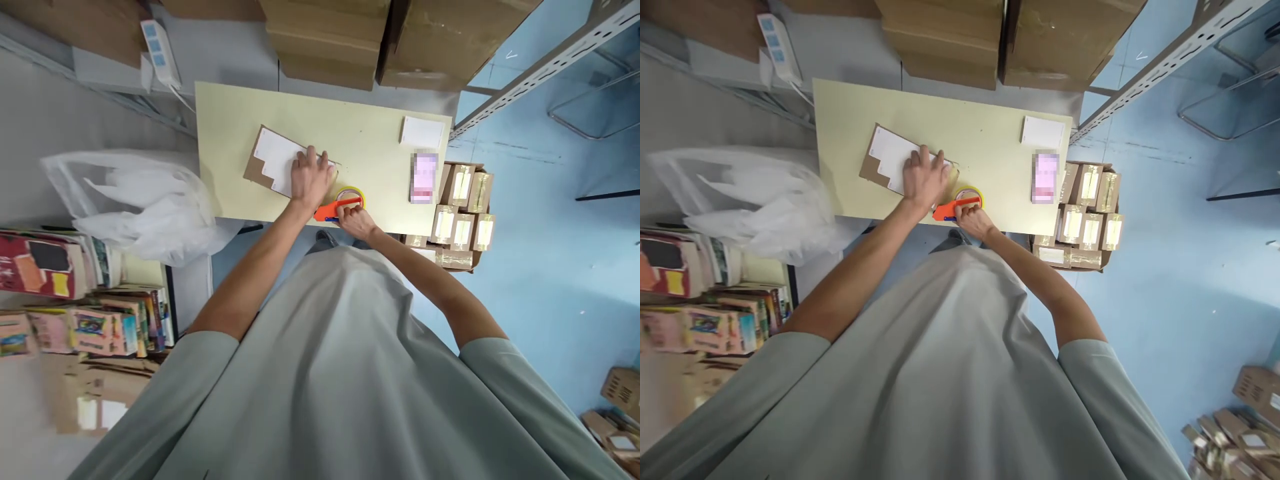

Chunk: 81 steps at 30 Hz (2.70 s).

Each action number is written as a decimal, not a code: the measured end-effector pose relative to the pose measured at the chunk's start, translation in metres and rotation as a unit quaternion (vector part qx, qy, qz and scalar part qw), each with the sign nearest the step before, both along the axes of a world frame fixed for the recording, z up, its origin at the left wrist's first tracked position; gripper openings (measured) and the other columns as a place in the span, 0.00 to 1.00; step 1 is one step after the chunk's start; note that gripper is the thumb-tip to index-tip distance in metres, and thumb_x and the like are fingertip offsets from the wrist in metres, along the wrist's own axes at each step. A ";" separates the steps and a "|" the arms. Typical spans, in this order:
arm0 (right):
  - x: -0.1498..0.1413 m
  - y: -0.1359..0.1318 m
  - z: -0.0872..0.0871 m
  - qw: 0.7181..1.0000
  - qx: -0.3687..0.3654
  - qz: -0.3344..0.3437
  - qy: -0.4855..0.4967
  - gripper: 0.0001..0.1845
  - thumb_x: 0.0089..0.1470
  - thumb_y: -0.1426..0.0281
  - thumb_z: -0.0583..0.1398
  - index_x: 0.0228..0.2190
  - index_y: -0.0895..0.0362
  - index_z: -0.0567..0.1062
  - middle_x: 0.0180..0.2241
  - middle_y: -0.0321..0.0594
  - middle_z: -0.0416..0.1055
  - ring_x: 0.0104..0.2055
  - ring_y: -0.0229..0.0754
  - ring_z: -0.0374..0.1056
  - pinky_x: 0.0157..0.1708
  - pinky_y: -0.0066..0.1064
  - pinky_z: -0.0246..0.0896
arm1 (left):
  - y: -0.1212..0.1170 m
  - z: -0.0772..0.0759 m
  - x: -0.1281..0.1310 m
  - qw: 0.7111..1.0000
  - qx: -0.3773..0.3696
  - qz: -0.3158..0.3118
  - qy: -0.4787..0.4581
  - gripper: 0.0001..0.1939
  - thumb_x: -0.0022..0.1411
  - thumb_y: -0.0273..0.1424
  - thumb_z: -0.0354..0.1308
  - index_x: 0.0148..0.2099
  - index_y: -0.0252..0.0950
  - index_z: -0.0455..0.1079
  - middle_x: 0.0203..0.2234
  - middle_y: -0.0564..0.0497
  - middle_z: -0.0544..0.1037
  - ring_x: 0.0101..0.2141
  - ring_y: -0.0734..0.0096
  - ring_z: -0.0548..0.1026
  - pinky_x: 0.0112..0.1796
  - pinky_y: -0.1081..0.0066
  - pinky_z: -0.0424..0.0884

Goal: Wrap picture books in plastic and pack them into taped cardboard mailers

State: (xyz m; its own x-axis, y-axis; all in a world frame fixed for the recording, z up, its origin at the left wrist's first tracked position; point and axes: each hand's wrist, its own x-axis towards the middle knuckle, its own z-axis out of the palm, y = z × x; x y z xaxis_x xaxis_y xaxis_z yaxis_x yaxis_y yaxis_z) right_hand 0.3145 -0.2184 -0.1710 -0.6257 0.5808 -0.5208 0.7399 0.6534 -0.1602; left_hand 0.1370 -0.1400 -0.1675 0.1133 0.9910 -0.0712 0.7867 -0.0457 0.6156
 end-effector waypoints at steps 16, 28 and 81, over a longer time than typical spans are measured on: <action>0.026 0.044 -0.004 0.998 -0.021 -0.057 0.029 0.27 0.73 0.79 0.42 0.63 0.79 0.68 0.44 0.73 0.82 0.44 0.58 0.81 0.45 0.46 0.67 | -0.018 -0.005 -0.003 0.996 -0.001 -0.021 0.084 0.27 0.83 0.47 0.44 0.72 0.46 0.74 0.79 0.40 0.62 0.82 0.48 0.48 0.78 0.34 0.39; 0.076 0.111 -0.009 0.999 0.006 0.020 0.027 0.27 0.75 0.76 0.42 0.66 0.79 0.62 0.50 0.73 0.81 0.50 0.61 0.81 0.50 0.48 0.62 | -0.040 0.015 -0.006 0.991 -0.046 -0.097 0.084 0.30 0.83 0.48 0.39 0.66 0.45 0.79 0.77 0.39 0.67 0.81 0.46 0.52 0.78 0.33 0.42; 0.073 0.078 -0.014 0.994 0.031 0.045 0.099 0.30 0.66 0.89 0.41 0.62 0.79 0.69 0.45 0.64 0.81 0.41 0.55 0.81 0.40 0.43 0.66 | -0.033 0.000 0.005 0.987 0.020 -0.116 0.106 0.36 0.84 0.49 0.38 0.76 0.29 0.67 0.78 0.27 0.62 0.78 0.48 0.61 0.76 0.43 0.57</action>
State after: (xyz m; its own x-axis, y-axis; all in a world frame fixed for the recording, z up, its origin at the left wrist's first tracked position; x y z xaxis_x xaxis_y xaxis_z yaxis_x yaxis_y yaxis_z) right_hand 0.3878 -0.1407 -0.1851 -0.7625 0.5456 -0.3478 0.6367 0.7281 -0.2538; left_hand 0.1416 -0.1728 -0.1672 0.3248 0.9424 -0.0798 0.8633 -0.2610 0.4319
